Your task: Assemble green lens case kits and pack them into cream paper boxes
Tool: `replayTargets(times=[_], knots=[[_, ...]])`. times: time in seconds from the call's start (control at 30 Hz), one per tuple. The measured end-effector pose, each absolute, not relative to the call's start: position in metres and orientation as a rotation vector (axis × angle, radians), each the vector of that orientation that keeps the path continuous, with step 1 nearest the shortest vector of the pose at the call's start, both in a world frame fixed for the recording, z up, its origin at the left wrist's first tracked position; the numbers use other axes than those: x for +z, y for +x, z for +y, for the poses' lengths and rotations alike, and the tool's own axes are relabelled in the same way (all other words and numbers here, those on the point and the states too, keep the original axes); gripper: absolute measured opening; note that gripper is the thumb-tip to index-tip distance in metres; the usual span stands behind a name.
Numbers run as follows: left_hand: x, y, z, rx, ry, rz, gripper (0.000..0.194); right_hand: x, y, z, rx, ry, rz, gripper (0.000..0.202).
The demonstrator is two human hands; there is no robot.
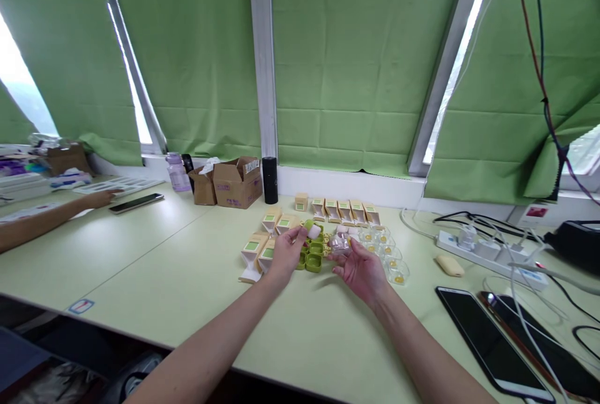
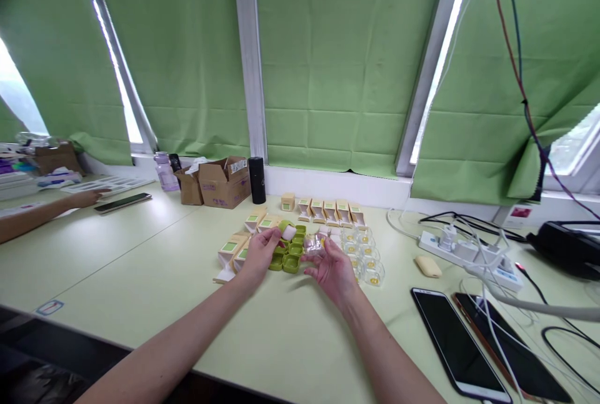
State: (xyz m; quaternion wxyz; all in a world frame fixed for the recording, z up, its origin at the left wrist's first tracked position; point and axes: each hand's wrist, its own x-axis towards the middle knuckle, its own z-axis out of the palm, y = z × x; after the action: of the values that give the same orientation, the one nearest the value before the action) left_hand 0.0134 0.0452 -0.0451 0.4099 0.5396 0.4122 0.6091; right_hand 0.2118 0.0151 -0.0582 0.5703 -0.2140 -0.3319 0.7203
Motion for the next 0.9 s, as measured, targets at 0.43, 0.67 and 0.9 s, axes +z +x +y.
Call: replayTargets(times=[0.43, 0.67, 0.9], knots=[[-0.025, 0.021, 0.038, 1.599, 1.320, 1.057, 0.069, -0.058, 0.206, 0.014, 1.534, -0.509, -0.828, 0.041], [-0.008, 0.031, 0.041, 1.628, 1.338, 1.021, 0.063, -0.054, 0.196, 0.010, 1.232, -0.706, -0.919, 0.059], [-0.021, 0.034, 0.049, 1.635, 1.255, 0.964, 0.068, -0.063, 0.193, 0.005, 0.696, -0.928, -1.284, 0.046]])
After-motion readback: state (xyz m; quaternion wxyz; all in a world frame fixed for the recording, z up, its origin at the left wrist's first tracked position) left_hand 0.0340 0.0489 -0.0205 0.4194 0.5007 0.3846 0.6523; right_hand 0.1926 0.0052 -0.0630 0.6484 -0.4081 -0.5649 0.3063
